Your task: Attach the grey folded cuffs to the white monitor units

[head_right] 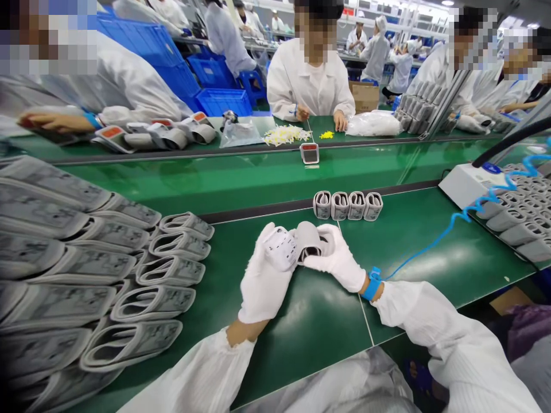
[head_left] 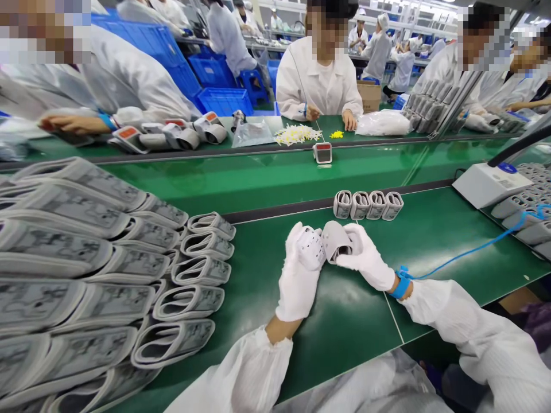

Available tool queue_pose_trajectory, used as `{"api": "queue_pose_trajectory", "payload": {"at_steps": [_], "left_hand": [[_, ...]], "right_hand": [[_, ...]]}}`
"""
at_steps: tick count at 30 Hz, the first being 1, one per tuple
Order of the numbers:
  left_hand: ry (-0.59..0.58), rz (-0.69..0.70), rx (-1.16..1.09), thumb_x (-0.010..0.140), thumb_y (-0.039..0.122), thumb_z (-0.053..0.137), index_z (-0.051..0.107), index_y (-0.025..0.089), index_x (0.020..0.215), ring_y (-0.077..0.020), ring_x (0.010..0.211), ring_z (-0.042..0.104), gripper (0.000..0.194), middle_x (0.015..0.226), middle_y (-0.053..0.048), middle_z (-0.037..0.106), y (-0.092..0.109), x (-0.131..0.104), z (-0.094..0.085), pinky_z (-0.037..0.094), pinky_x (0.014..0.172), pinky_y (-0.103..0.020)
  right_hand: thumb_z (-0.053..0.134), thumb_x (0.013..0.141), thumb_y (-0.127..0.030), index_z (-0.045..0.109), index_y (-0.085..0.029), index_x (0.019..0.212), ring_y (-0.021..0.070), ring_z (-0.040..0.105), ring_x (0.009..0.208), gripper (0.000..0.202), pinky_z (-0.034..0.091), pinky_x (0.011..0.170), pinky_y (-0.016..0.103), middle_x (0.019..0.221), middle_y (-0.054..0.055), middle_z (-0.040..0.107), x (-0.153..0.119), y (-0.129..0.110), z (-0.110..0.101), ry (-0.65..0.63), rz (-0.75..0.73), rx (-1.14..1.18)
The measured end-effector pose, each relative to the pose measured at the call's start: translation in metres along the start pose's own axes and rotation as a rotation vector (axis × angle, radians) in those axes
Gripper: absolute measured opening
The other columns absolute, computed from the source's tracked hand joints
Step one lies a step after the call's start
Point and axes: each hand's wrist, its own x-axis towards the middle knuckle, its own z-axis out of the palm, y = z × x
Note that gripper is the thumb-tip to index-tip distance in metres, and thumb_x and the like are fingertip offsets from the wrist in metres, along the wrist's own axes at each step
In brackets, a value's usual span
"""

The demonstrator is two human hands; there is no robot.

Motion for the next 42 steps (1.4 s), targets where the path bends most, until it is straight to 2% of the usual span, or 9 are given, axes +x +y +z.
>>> {"api": "queue_pose_trajectory", "payload": {"at_steps": [4,9,14,19,24,32,35,38,42], "left_hand": [[-0.101,0.153,0.156,0.101,0.045,0.055,0.051,0.033,0.147,-0.0279,0.149,0.043,0.047,0.159,-0.006,0.046,-0.009,-0.008,-0.005,0.035,0.125,-0.047],[-0.133,0.251,0.395,0.103,0.049,0.051,0.045,0.033,0.151,-0.0292,0.148,0.044,0.051,0.158,-0.009,0.047,-0.013,-0.015,-0.011,0.033,0.126,-0.048],[-0.104,0.295,0.501,0.098,0.060,0.053,0.047,0.033,0.148,-0.0304,0.148,0.044,0.057,0.157,-0.008,0.048,-0.011,-0.019,-0.010,0.033,0.125,-0.048],[-0.112,0.274,0.543,0.095,0.065,0.054,0.044,0.030,0.150,-0.0324,0.149,0.042,0.066,0.157,-0.011,0.047,-0.011,-0.019,-0.010,0.033,0.125,-0.051],[-0.174,0.306,0.579,0.102,0.055,0.049,0.045,0.034,0.149,-0.0294,0.149,0.042,0.052,0.159,-0.008,0.046,-0.010,-0.018,-0.015,0.029,0.127,-0.050],[-0.232,0.368,0.789,0.103,0.051,0.050,0.049,0.032,0.148,-0.0294,0.150,0.040,0.049,0.158,-0.008,0.047,-0.005,-0.021,-0.018,0.028,0.127,-0.048],[-0.363,0.367,0.877,0.102,0.045,0.052,0.044,0.032,0.153,-0.0296,0.153,0.035,0.053,0.163,-0.008,0.041,-0.002,-0.018,-0.021,0.024,0.129,-0.047],[-0.526,0.286,0.903,0.097,0.039,0.060,0.035,0.031,0.160,-0.0324,0.156,0.029,0.068,0.169,-0.008,0.031,0.004,-0.015,-0.023,0.024,0.129,-0.049],[-0.574,0.217,1.009,0.092,0.028,0.065,0.026,0.031,0.164,-0.0342,0.158,0.025,0.082,0.172,-0.011,0.023,0.009,-0.012,-0.023,0.033,0.125,-0.051]], "right_hand": [[0.089,0.068,-0.025,0.032,-0.029,0.149,0.0254,0.062,0.124,0.098,0.053,0.105,0.041,0.141,0.010,0.054,-0.006,0.006,0.003,-0.027,-0.101,-0.208],[0.084,0.073,-0.029,0.047,-0.023,0.146,0.0285,0.057,0.134,0.082,0.047,0.116,0.043,0.147,0.012,0.054,-0.011,0.001,0.003,-0.021,-0.227,-0.550],[0.086,0.074,-0.036,0.047,-0.024,0.151,0.0313,0.056,0.137,0.087,0.044,0.118,0.047,0.149,0.013,0.055,-0.013,-0.004,0.004,-0.034,-0.321,-0.706],[0.086,0.071,-0.037,0.037,-0.022,0.159,0.0328,0.060,0.132,0.101,0.050,0.112,0.046,0.147,0.014,0.057,-0.017,-0.009,0.007,-0.001,-0.257,-0.763],[0.085,0.071,-0.039,0.040,-0.019,0.158,0.0346,0.061,0.130,0.100,0.052,0.109,0.046,0.145,0.016,0.059,-0.018,-0.010,0.006,-0.033,-0.234,-0.819],[0.085,0.070,-0.039,0.040,-0.022,0.159,0.0342,0.064,0.125,0.101,0.053,0.106,0.045,0.141,0.015,0.061,-0.017,-0.008,0.003,-0.071,-0.229,-0.817],[0.084,0.070,-0.038,0.039,-0.021,0.159,0.0348,0.065,0.124,0.102,0.053,0.105,0.045,0.143,0.015,0.060,-0.015,-0.005,0.001,-0.082,-0.213,-0.804],[0.084,0.068,-0.037,0.039,-0.019,0.160,0.0367,0.062,0.128,0.104,0.052,0.107,0.046,0.147,0.017,0.057,-0.014,-0.001,-0.003,-0.112,-0.186,-0.800],[0.085,0.069,-0.043,0.038,-0.019,0.160,0.0381,0.060,0.131,0.106,0.050,0.109,0.048,0.148,0.018,0.057,-0.012,0.003,-0.010,-0.147,-0.153,-0.816]]}}
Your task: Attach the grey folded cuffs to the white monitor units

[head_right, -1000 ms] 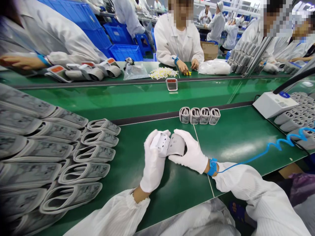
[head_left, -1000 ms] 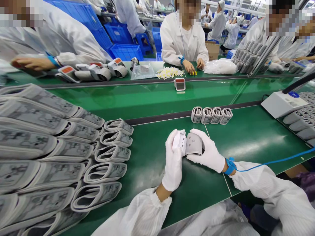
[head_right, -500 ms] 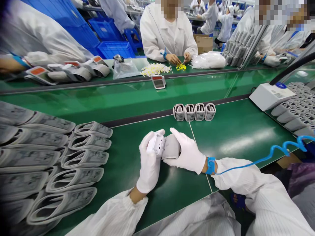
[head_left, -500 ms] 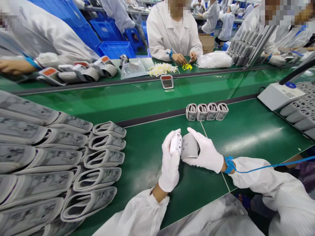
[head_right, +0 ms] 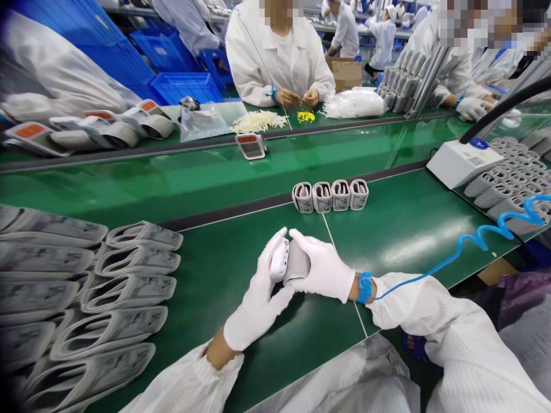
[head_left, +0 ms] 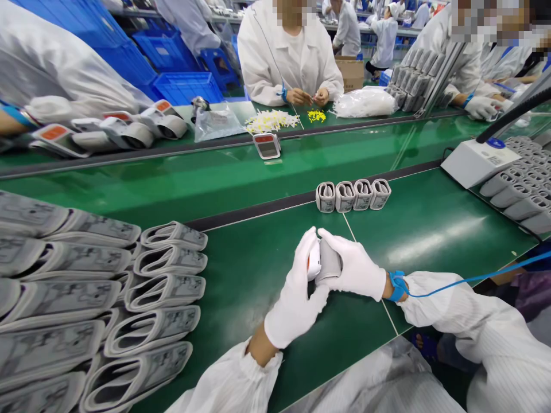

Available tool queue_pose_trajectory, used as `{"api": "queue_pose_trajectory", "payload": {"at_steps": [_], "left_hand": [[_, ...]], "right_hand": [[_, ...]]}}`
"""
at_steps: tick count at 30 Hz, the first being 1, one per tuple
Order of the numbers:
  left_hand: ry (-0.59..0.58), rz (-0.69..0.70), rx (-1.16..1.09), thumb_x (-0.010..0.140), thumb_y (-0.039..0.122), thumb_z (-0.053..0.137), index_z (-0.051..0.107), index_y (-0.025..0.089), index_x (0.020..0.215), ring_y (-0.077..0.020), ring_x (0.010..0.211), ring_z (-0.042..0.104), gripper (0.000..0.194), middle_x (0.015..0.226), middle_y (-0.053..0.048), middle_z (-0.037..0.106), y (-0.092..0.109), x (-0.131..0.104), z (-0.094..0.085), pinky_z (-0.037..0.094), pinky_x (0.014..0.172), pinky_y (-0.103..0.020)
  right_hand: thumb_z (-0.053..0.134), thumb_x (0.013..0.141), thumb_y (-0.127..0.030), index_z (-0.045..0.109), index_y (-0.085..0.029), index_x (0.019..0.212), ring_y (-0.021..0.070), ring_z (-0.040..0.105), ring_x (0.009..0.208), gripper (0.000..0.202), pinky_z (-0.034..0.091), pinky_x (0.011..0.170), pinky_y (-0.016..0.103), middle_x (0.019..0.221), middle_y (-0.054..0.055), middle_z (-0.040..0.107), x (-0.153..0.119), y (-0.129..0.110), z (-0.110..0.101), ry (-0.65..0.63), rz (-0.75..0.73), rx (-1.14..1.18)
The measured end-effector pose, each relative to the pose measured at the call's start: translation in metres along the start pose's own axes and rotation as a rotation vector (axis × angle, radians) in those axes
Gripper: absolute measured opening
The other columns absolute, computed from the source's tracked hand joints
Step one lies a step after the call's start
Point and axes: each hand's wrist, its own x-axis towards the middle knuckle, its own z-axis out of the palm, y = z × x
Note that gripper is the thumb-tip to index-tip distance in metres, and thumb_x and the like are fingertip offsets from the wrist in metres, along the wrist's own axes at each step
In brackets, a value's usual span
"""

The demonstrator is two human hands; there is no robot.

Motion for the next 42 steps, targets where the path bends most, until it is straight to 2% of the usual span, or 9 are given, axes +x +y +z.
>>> {"api": "queue_pose_trajectory", "payload": {"at_steps": [6,11,19,24,27,30,33,37,42], "left_hand": [[-0.024,-0.034,0.208,0.095,0.022,0.056,0.009,0.027,0.167,-0.0307,0.156,0.029,0.086,0.173,-0.013,0.019,-0.005,0.000,0.000,0.028,0.127,-0.047],[0.087,-0.217,0.136,0.089,0.022,0.063,0.024,0.020,0.165,-0.0332,0.145,0.049,0.085,0.160,-0.019,0.046,-0.005,0.002,0.002,0.036,0.122,-0.045],[-0.039,-0.215,0.266,0.090,0.029,0.063,0.022,0.028,0.165,-0.0334,0.142,0.052,0.086,0.163,-0.014,0.043,-0.004,0.004,-0.018,0.042,0.119,-0.047],[0.096,-0.306,0.279,0.082,0.023,0.064,0.036,0.031,0.159,-0.0349,0.130,0.063,0.083,0.153,-0.011,0.056,-0.006,0.006,-0.014,0.054,0.105,-0.047],[0.259,-0.339,0.237,0.073,0.016,0.066,0.051,0.033,0.146,-0.0343,0.123,0.066,0.076,0.142,-0.008,0.065,-0.005,0.007,-0.012,0.057,0.101,-0.046],[0.344,-0.286,0.119,0.072,0.021,0.074,0.062,0.030,0.131,-0.0341,0.125,0.064,0.061,0.135,-0.007,0.068,0.002,0.009,-0.014,0.053,0.107,-0.046],[0.363,-0.275,-0.025,0.072,0.037,0.082,0.067,0.025,0.119,-0.0355,0.120,0.064,0.051,0.128,-0.009,0.070,0.013,0.012,-0.017,0.053,0.105,-0.048],[0.328,-0.297,-0.019,0.078,0.051,0.077,0.070,0.021,0.108,-0.0343,0.107,0.067,0.043,0.116,-0.010,0.073,0.019,0.015,-0.019,0.057,0.093,-0.047],[0.246,-0.306,-0.016,0.078,0.048,0.076,0.071,0.020,0.110,-0.0346,0.107,0.068,0.043,0.115,-0.010,0.074,0.010,0.012,-0.022,0.057,0.092,-0.045]], "right_hand": [[0.084,0.070,-0.042,0.037,-0.015,0.161,0.0389,0.061,0.131,0.106,0.049,0.109,0.049,0.148,0.020,0.056,0.004,0.003,-0.002,-0.005,0.013,-0.009],[0.078,0.069,-0.034,0.041,-0.015,0.159,0.0359,0.065,0.124,0.099,0.052,0.106,0.045,0.140,0.018,0.063,0.005,-0.004,-0.004,0.021,0.085,-0.025],[0.079,0.066,-0.033,0.046,-0.019,0.156,0.0328,0.071,0.109,0.096,0.056,0.096,0.042,0.130,0.014,0.069,0.006,-0.011,-0.009,-0.027,0.123,0.052],[0.084,0.069,-0.048,0.043,-0.016,0.159,0.0329,0.068,0.113,0.104,0.054,0.098,0.043,0.128,0.014,0.069,0.003,-0.013,-0.008,-0.063,0.145,0.118],[0.067,0.088,-0.060,0.037,-0.016,0.162,0.0229,0.070,0.087,0.091,0.056,0.083,0.037,0.097,0.007,0.075,0.001,-0.009,-0.007,-0.161,0.153,0.306],[0.042,0.104,-0.056,0.049,-0.015,0.155,0.0129,0.058,0.057,0.066,0.051,0.061,0.026,0.065,0.000,0.066,0.005,-0.004,-0.007,-0.186,0.184,0.525],[0.054,0.099,-0.052,0.065,-0.018,0.140,0.0109,0.055,0.060,0.054,0.051,0.061,0.026,0.090,0.005,0.073,0.011,0.004,-0.007,-0.065,0.139,0.503],[0.070,0.089,-0.035,0.064,-0.021,0.137,0.0176,0.064,0.090,0.051,0.056,0.075,0.030,0.133,0.013,0.063,0.014,0.015,-0.002,-0.001,-0.120,0.280],[0.073,0.086,-0.028,0.065,-0.014,0.122,0.0209,0.066,0.104,0.039,0.055,0.094,0.033,0.121,0.014,0.067,0.010,0.022,0.008,0.024,-0.251,0.217]]}}
